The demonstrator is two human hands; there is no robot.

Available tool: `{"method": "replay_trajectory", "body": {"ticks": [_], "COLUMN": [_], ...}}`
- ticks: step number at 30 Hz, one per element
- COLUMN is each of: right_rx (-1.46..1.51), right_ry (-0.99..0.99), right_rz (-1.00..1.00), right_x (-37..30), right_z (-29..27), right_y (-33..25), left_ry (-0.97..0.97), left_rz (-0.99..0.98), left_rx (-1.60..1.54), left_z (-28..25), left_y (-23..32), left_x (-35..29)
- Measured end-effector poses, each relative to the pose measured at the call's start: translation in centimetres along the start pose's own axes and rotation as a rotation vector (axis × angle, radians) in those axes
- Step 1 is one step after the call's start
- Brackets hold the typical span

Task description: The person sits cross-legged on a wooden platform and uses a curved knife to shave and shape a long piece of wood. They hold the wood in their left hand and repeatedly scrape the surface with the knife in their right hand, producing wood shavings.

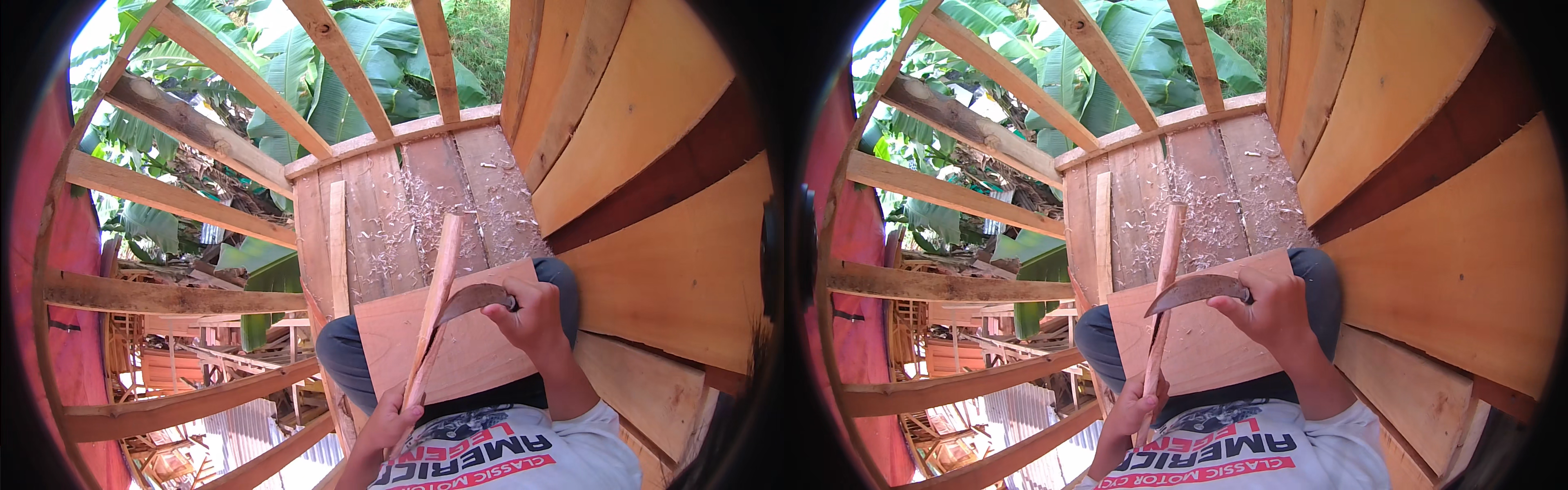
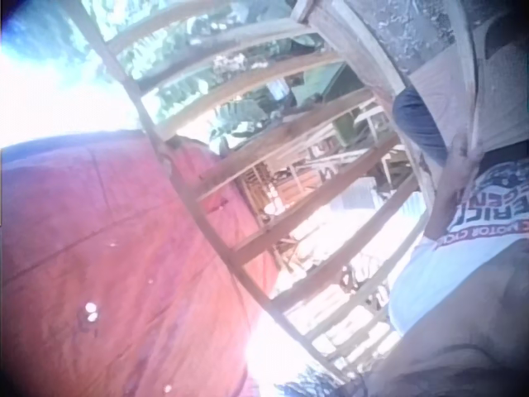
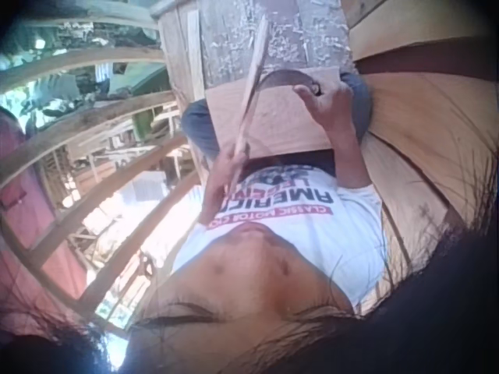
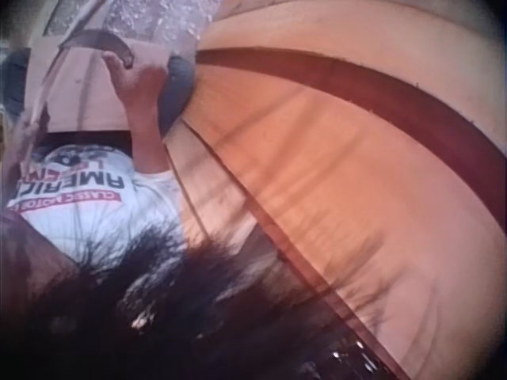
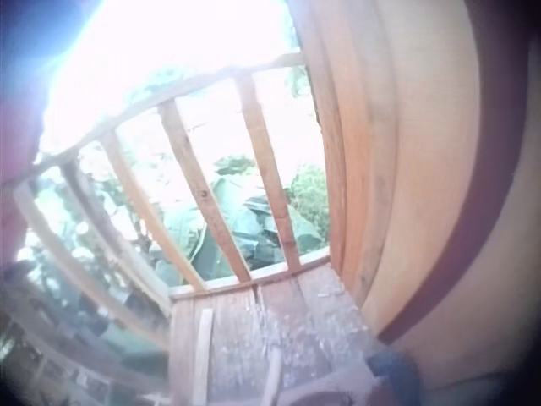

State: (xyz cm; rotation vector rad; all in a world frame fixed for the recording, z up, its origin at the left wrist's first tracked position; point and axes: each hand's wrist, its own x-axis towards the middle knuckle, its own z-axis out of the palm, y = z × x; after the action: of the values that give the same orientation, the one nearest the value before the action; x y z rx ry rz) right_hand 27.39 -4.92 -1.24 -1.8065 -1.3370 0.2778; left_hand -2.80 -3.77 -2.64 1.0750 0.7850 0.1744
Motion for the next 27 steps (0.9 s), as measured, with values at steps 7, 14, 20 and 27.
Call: {"method": "replay_trajectory", "body": {"ticks": [7,14,20,27], "right_rx": [-0.211,-0.224,-0.245,-0.255], "right_ry": [0.068,0.14,0.156,0.156], "right_rz": [-0.14,-0.145,-0.168,-0.16], "right_x": [0.9,1.8,2.5,3.4], "right_z": [-1.0,-0.7,0.2,2.2], "right_y": [0.9,1.0,0.9,1.0], "left_ry": [-0.091,-0.107,-0.119,-0.111], "left_rz": [-0.026,-0.025,-0.025,-0.023], "left_rx": [-0.036,-0.102,-0.17,-0.309], "left_z": [2.1,2.8,2.6,2.3], "left_y": [0.4,1.5,1.3,1.6], "left_x": [-0.3,-0.1,-0.2,0.2]}}
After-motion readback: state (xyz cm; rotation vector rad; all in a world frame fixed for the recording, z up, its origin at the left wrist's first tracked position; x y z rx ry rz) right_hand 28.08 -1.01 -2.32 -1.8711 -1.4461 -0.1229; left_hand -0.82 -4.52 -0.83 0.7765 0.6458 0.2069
